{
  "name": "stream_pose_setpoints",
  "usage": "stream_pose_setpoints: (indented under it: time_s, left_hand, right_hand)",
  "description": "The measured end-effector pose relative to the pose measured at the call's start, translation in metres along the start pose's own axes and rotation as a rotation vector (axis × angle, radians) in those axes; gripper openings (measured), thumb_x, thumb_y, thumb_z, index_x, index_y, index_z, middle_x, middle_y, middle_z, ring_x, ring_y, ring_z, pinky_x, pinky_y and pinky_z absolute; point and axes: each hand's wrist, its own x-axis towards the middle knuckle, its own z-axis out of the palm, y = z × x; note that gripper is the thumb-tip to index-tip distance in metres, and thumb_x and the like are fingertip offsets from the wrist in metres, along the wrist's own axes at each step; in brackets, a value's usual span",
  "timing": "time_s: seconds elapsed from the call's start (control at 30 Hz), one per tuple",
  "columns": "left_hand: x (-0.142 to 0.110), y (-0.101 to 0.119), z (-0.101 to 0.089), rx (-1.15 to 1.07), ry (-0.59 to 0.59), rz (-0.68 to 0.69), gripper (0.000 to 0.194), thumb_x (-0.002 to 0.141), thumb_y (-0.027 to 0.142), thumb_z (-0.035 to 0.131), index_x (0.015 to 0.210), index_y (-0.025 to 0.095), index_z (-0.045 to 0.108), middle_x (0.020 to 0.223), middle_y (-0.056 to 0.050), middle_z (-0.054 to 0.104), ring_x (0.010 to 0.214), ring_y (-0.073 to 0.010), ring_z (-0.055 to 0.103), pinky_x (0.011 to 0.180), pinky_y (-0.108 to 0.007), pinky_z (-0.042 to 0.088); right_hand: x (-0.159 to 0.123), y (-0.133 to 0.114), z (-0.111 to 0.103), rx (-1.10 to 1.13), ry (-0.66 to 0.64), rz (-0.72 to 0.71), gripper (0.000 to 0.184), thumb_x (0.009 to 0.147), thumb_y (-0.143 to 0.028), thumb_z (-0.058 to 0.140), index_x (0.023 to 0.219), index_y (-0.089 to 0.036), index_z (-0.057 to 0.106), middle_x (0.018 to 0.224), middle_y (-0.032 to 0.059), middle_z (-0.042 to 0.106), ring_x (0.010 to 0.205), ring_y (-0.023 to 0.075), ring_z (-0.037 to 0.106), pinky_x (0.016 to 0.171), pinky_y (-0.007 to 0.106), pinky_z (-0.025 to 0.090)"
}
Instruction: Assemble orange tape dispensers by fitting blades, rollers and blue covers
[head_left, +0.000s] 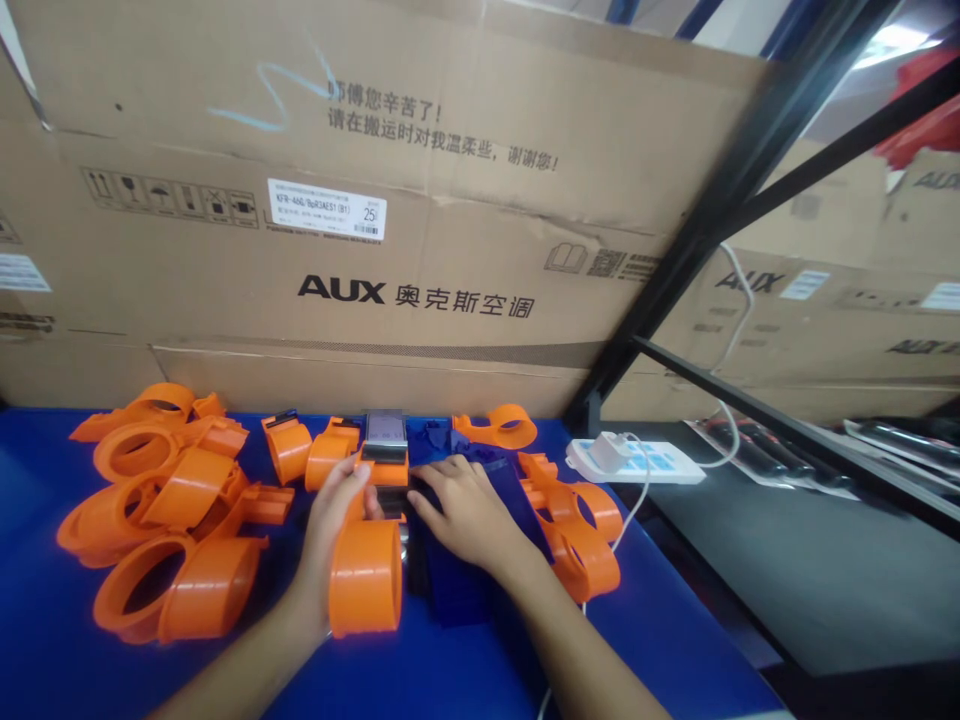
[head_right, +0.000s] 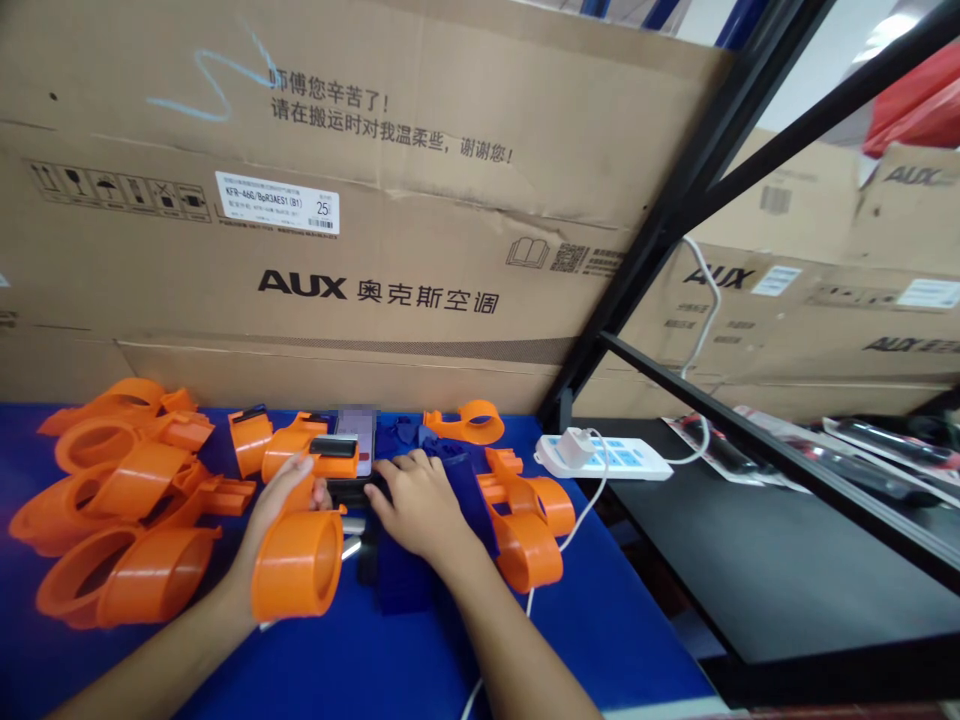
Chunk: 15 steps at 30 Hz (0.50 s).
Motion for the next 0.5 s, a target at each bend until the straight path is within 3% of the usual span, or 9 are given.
stream_pose_setpoints:
  time_s: [0.23, 0.37, 0.5]
  left_hand:
    - [0.0026, -0.0025, -0.0040, -0.004, -0.043, -0.021, 0.039, 0.074, 0.045, 0.086, 0.084, 0.022, 0.056, 0.062, 0.007, 0.057, 0.051, -0.0086, 0.054, 0.052, -0.020, 0.049]
    - [0.0015, -0.0004, -0.0013, -0.016, -0.001, 0.000, 0.042, 0.070, 0.043, 0.089, 0.084, 0.021, 0.056, 0.063, 0.007, 0.057, 0.052, -0.0075, 0.054, 0.053, -0.018, 0.049]
    - [-0.0016, -0.0005, 0.0011, -0.061, 0.033, -0.032, 0.041, 0.068, 0.041, 0.090, 0.087, 0.022, 0.059, 0.066, 0.007, 0.059, 0.053, -0.0083, 0.058, 0.053, -0.019, 0.050]
  right_hand:
    - [0.0002, 0.0018, 0.0044, -0.036, 0.020, 0.002, 0.032, 0.102, -0.045, 0.056, 0.103, -0.020, 0.075, 0.104, 0.0127, 0.074, 0.096, 0.0273, 0.061, 0.085, 0.040, 0.044]
    - [0.0016, 0.0023, 0.0043, -0.042, 0.056, 0.019, 0.030, 0.101, -0.041, 0.057, 0.097, -0.017, 0.074, 0.106, 0.0150, 0.074, 0.101, 0.0298, 0.063, 0.087, 0.044, 0.047]
    - [0.0037, 0.0037, 0.0000, 0.011, 0.175, 0.047, 0.024, 0.102, -0.031, 0.055, 0.106, -0.016, 0.072, 0.119, 0.0161, 0.074, 0.111, 0.0324, 0.065, 0.094, 0.049, 0.050]
